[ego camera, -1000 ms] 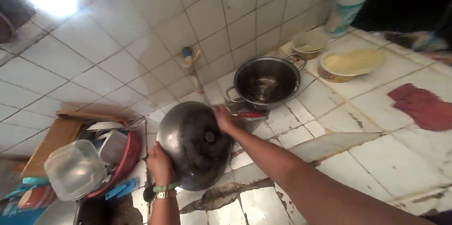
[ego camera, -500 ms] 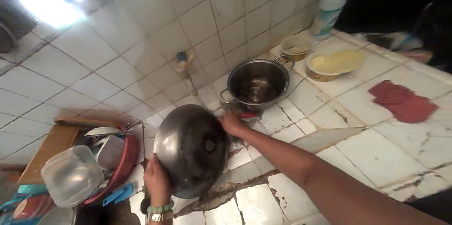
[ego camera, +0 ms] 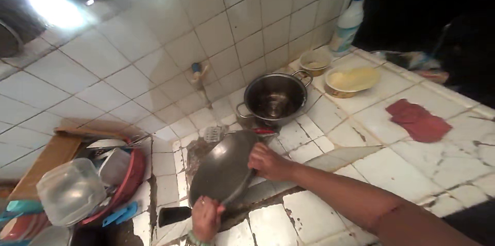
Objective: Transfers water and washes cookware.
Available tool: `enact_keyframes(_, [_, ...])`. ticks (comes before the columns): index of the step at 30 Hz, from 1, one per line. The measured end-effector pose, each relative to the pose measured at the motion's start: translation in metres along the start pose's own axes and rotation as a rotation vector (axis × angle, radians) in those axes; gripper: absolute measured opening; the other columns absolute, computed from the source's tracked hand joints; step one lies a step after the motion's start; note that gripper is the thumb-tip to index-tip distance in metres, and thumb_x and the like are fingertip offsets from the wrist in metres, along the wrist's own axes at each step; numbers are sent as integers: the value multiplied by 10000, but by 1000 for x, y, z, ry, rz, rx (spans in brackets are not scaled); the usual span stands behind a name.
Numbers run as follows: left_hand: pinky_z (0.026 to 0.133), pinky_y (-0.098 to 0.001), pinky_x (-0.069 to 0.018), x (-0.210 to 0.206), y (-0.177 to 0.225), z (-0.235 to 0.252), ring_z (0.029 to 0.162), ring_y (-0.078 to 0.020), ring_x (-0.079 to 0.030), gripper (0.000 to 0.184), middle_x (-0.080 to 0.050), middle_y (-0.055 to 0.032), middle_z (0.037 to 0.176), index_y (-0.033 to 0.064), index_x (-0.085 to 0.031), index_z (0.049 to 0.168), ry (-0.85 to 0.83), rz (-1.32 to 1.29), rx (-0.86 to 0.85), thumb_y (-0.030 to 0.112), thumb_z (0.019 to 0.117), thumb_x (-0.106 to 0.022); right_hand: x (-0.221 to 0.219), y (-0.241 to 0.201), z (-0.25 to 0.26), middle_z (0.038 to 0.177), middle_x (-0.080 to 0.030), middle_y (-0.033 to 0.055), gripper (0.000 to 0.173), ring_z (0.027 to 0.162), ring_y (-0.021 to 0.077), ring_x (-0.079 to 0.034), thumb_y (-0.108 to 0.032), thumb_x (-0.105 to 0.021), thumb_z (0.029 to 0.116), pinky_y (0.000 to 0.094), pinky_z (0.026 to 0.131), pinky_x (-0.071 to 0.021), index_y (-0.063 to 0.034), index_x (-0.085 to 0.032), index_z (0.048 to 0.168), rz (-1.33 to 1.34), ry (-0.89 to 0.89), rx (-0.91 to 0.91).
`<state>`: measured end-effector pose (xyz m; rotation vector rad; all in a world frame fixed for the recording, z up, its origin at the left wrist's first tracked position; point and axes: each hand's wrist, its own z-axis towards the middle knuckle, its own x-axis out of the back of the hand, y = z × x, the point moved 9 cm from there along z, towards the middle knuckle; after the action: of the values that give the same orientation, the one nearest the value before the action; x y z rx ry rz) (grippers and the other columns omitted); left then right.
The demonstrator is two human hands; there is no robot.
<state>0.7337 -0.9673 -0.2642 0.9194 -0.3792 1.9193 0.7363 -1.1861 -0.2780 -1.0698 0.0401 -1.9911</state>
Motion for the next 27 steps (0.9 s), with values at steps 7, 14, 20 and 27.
enact_keyframes(7, [797, -380, -571, -96, -39, 35, 818, -196, -675, 248, -692, -150, 925, -103, -651, 1107, -508, -576, 796, 113, 1030, -556, -41, 24, -46, 962, -719, 198, 98, 1023, 392, -687, 59, -636, 921, 555, 992, -496, 26, -728, 925, -53, -369, -188])
enact_keyframes(14, [689, -272, -555, -165, -95, 156, 677, -122, -599, 177, -588, -71, 823, -58, -542, 1135, 158, -1198, 1461, 89, 1080, -460, -58, 34, -50, 1164, -703, 204, 234, 1226, 420, -580, -166, -683, 929, 597, 1135, -331, -12, -755, 1090, 94, -751, -386])
enact_keyframes(20, [780, -340, -584, -157, -96, 173, 847, -213, -707, 510, -700, -160, 995, -69, -580, 1165, -78, -1130, 1370, 305, 1135, -235, -69, 24, -56, 1214, -696, 241, 731, 1271, 423, -573, -616, -397, 1051, 583, 1192, -266, 30, -726, 1148, 165, -952, -455])
enact_keyframes(27, [1080, -751, -327, -61, -83, -1, 1443, -535, -326, 894, -364, -261, 1588, 114, -445, 1542, -1337, 161, 912, 616, 858, -726, -80, 56, -31, 1428, -518, 365, 625, 1408, 531, -413, -440, -466, 1086, 683, 1175, -248, 131, -606, 1300, -66, -1316, -584])
